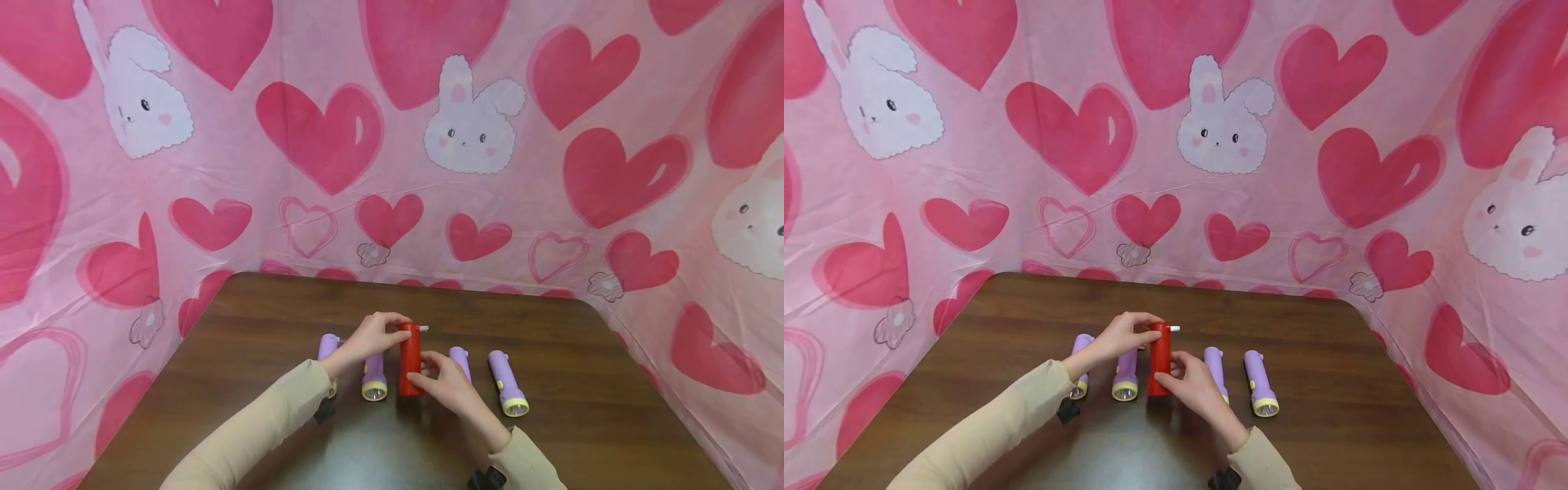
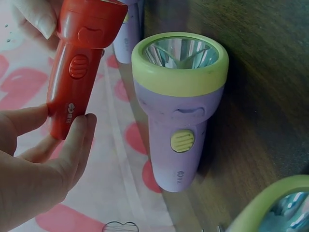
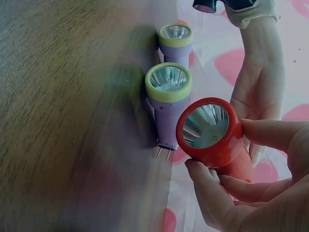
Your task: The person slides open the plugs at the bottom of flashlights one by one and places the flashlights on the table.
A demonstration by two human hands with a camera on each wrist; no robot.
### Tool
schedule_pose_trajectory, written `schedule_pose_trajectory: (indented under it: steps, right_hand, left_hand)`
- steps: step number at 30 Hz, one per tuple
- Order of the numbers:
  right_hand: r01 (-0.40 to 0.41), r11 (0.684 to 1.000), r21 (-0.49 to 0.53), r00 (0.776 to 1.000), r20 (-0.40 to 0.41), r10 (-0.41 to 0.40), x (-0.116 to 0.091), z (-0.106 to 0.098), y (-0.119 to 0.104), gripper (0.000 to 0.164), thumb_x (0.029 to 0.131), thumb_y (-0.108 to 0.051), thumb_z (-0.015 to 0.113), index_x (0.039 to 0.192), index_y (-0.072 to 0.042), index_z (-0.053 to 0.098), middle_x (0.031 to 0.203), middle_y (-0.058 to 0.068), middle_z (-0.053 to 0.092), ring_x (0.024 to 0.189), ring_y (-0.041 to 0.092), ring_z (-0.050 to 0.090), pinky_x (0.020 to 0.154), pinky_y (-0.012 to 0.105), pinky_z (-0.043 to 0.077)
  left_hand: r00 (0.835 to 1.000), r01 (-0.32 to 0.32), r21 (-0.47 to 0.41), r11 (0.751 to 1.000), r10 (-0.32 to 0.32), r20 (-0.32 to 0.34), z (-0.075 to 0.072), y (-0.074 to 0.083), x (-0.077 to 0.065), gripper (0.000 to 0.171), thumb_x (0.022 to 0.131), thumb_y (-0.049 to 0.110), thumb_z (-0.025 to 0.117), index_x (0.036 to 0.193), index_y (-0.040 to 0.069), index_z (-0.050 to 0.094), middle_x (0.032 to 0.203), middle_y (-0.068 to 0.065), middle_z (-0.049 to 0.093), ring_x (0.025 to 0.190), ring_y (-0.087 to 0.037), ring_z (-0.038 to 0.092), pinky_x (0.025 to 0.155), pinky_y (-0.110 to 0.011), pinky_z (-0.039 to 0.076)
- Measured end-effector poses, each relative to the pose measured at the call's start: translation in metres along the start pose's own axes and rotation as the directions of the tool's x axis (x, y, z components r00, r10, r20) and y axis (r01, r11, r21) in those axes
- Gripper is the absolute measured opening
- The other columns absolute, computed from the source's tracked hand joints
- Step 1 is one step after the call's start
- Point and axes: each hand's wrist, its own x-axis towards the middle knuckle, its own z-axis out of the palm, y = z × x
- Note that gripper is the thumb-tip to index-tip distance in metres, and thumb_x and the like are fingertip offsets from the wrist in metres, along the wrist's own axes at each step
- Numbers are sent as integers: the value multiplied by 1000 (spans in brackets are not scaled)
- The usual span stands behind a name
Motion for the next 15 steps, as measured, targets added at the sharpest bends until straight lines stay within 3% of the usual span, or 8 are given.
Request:
schedule_pose_trajectory:
  steps: [3, 7, 15]
  right_hand:
    - [-12, 1000, -8, 1000, 9, 12, 1, -1, 1, 47, 85, -21, 75, 122, 3, 61, 108, 15, 71, 92, 23, 69, 79, 38, 60]
    - [-16, 1000, -19, 1000, 15, 16, 1, -1, 3, 49, 83, -21, 76, 122, 5, 61, 109, 16, 71, 92, 23, 68, 80, 39, 60]
    - [-29, 1000, 0, 999, 42, 29, 3, -2, 6, 51, 83, -20, 77, 122, 8, 60, 108, 18, 71, 92, 24, 68, 81, 40, 60]
  left_hand:
    - [1000, 3, 6, 1000, -3, 11, 2, -3, 3, 31, 93, 16, 66, 122, 4, 68, 110, -16, 72, 84, -30, 67, 70, -42, 60]
    - [1000, -11, 37, 999, 11, 11, 4, -7, 7, 29, 93, 17, 67, 119, 4, 69, 109, -14, 73, 88, -20, 65, 71, -30, 58]
    - [999, -23, 86, 996, 20, 32, 8, -13, 15, 27, 92, 16, 67, 115, 2, 71, 108, -14, 74, 90, -19, 65, 78, -29, 55]
